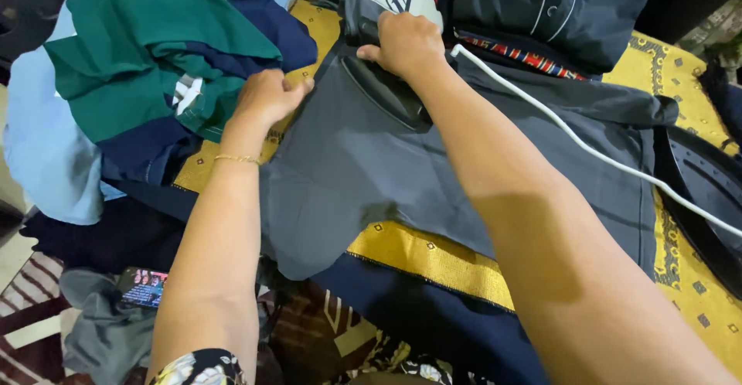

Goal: Ironing a grey t-shirt and then folding it on a flat surface.

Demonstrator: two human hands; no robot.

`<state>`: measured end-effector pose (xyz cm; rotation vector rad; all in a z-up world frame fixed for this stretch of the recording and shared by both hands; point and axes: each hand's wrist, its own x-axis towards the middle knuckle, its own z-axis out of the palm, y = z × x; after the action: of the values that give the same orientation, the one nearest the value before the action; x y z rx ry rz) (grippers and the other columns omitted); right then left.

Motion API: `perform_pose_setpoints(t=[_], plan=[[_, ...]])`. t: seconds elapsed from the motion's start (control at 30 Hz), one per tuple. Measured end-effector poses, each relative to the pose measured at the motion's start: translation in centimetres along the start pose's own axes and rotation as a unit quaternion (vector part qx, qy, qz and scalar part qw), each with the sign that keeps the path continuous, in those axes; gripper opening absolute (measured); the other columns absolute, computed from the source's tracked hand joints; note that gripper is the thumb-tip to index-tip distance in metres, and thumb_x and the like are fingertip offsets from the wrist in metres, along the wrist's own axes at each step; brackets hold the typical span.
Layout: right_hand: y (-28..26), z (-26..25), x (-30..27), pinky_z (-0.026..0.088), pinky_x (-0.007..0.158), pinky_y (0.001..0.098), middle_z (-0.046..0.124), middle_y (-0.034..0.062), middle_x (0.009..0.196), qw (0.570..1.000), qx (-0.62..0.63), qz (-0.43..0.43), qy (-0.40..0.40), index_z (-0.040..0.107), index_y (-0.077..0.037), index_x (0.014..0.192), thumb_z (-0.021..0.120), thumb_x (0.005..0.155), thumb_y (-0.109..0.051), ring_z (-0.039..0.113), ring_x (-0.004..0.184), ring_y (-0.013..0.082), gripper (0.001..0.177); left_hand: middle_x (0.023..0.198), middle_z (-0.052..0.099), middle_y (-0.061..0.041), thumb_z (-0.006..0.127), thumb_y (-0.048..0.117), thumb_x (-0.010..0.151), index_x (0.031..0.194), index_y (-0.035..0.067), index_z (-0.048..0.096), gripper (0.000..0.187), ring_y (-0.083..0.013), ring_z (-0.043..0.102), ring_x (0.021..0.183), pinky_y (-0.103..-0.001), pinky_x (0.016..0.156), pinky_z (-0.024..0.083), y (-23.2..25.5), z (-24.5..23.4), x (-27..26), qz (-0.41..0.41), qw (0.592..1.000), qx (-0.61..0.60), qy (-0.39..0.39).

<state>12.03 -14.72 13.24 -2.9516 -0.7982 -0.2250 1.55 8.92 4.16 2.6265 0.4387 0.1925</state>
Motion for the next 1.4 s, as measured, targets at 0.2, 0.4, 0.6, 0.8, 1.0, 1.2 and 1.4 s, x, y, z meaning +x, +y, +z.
perform_pose_setpoints(t=[0.2,0.4,0.6,0.8,1.0,1.2,1.4], plan=[[0.6,-0.6,-1.3,0.054,0.085,0.0502,0.072,0.018,0.101,0.997,0.02,-0.061,-0.032,0.07,-0.006,0.107,0.075,0.083,-0.064,0.069,0.1,0.0385,0.062,0.087,0.075,-0.014,0.084,0.052,0.076,0.08,0.009,0.074,0.045,-0.0317,0.072,0.085,-0.043,0.077,0.055,1.2,-1.0,-3.9,-0.028,0.998,-0.038,-0.034],[-0.8,-0.7,-2.7,0.055,0.077,0.0521,0.073,0.0202,0.092,0.989,-0.031,-0.142,0.005,0.066,-0.003,0.108,0.074,0.085,-0.069,0.071,0.09,0.0411,0.07,0.081,0.074,-0.01,0.086,0.039,0.077,0.079,0.01,0.071,0.032,-0.0303,0.071,0.08,-0.045,0.07,0.053,1.0,0.4,-4.9,-0.019,0.994,-0.093,0.045],[-1.4,1.8,-0.6,0.056,0.076,0.0509,0.073,0.0181,0.094,0.996,-0.006,-0.05,0.072,0.067,-0.005,0.106,0.073,0.081,-0.069,0.071,0.091,0.0397,0.068,0.085,0.075,-0.007,0.09,0.031,0.072,0.094,0.009,0.07,0.038,-0.0253,0.07,0.085,-0.039,0.074,0.052,0.2,0.8,-4.7,-0.009,0.991,-0.121,0.06],[-2.7,-2.0,-3.6,0.053,0.081,0.054,0.071,0.0198,0.099,0.984,0.017,-0.172,-0.045,0.067,-0.007,0.11,0.072,0.083,-0.069,0.068,0.097,0.0434,0.068,0.087,0.066,-0.003,0.079,0.006,0.072,0.103,0.005,0.063,0.035,-0.0162,0.063,0.079,-0.032,0.07,0.052,-4.1,3.3,-2.2,0.033,0.969,-0.24,0.051],[-3.7,-1.1,-4.4,0.055,0.083,0.0517,0.072,0.0192,0.101,0.989,0.007,-0.145,-0.03,0.066,-0.004,0.111,0.071,0.086,-0.069,0.069,0.099,0.0407,0.069,0.086,0.066,-0.01,0.082,0.007,0.071,0.097,0.004,0.059,0.035,-0.0227,0.065,0.077,-0.034,0.069,0.052,-3.0,2.0,-3.5,0.044,0.974,-0.217,0.039],[-2.9,-2.2,-7.6,0.055,0.083,0.0503,0.073,0.0156,0.104,0.997,0.051,-0.042,-0.036,0.069,-0.008,0.107,0.076,0.081,-0.064,0.069,0.1,0.0386,0.062,0.092,0.067,-0.016,0.076,0.01,0.076,0.092,0.01,0.064,0.02,-0.0407,0.062,0.092,-0.05,0.076,0.049,1.9,-0.7,-6.4,0.044,0.998,-0.015,0.047],[0.5,-3.3,-11.9,0.056,0.084,0.0508,0.072,0.0185,0.106,0.999,0.011,0.008,-0.034,0.068,-0.008,0.111,0.076,0.082,-0.065,0.07,0.101,0.0401,0.064,0.113,0.059,-0.021,0.054,-0.002,0.089,0.101,0.003,0.061,0.016,-0.0409,0.058,0.107,-0.051,0.089,0.047,6.1,4.8,-5.3,0.198,0.954,-0.068,0.216]])
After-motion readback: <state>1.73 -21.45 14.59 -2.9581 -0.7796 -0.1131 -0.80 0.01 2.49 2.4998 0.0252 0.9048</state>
